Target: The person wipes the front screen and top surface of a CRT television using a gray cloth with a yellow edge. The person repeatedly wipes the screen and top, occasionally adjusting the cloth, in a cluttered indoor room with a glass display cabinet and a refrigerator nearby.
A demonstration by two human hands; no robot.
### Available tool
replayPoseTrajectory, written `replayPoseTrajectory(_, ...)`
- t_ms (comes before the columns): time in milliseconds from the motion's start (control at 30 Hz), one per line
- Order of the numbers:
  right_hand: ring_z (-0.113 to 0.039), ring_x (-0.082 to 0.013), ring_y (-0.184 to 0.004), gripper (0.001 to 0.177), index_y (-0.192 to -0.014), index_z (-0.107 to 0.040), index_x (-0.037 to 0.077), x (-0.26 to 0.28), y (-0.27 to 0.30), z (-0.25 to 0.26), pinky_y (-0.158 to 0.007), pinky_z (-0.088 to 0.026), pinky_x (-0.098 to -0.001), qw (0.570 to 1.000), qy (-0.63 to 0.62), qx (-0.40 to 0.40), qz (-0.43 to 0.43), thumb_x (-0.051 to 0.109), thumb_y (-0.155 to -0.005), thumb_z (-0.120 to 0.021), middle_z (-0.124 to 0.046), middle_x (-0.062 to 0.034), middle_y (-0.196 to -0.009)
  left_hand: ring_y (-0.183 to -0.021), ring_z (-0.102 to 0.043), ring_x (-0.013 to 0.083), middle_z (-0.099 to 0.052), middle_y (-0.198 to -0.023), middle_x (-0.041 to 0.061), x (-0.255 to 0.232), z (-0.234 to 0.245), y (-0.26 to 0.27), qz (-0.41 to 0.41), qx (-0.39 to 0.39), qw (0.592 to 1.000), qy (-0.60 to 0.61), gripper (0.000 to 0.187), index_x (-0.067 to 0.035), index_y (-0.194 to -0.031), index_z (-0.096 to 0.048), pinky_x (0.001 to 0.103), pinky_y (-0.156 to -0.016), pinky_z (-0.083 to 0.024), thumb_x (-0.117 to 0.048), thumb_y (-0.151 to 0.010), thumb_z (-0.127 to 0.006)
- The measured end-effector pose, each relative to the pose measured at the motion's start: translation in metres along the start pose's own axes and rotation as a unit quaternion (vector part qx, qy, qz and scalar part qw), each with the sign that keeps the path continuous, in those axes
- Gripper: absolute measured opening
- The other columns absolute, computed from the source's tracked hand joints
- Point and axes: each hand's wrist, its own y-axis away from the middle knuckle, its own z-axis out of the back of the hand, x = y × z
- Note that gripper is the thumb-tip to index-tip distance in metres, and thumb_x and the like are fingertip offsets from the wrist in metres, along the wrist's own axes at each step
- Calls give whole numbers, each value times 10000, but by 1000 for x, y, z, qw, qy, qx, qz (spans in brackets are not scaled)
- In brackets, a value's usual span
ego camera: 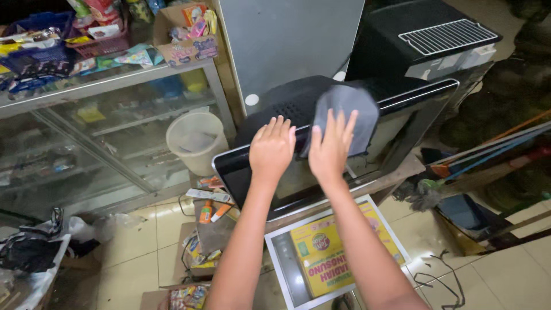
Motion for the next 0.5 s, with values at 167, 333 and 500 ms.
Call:
replayPoseTrajectory(167, -180, -358, -1560, 458, -1446, -567, 55, -26, -32, 18, -1163, -239, -659, 999, 26, 4, -39, 282, -1052, -519, -382, -189, -1609, -1127, -706, 291, -755, -1172, 160, 1, 6, -3, -18, -14, 1000, -9, 278, -5, -1097, -754, 400, -994, -516, -236, -1001, -631)
replayPoseTrajectory(333, -216, -387, -1533, 414, -1375, -633, 9, -101, -90, 60, -1143, -214, -672, 996, 80, -45, -21, 275, -1076, -527, -471, -231, -1535, -1139, -704, 277, -756, -1178, 145, -3, 5, -1, 0, -6, 1000, -5, 252, -19, -1097, -751, 401, -1003, -519, -219, -993, -636)
replayPoseTrajectory(500, -276, -404, -1542, 360, -1336, -659, 15, -95, -82, 55, -1228, -144, -645, 995, 76, -53, 30, 233, -1081, -526, -517, -237, -1504, -1123, -713, 270, -761, -1163, 134, -5, 5, -3, 1, -16, 1000, -22, 236, -28, -1088, -756, 396, -989, -528, -208, -986, -644)
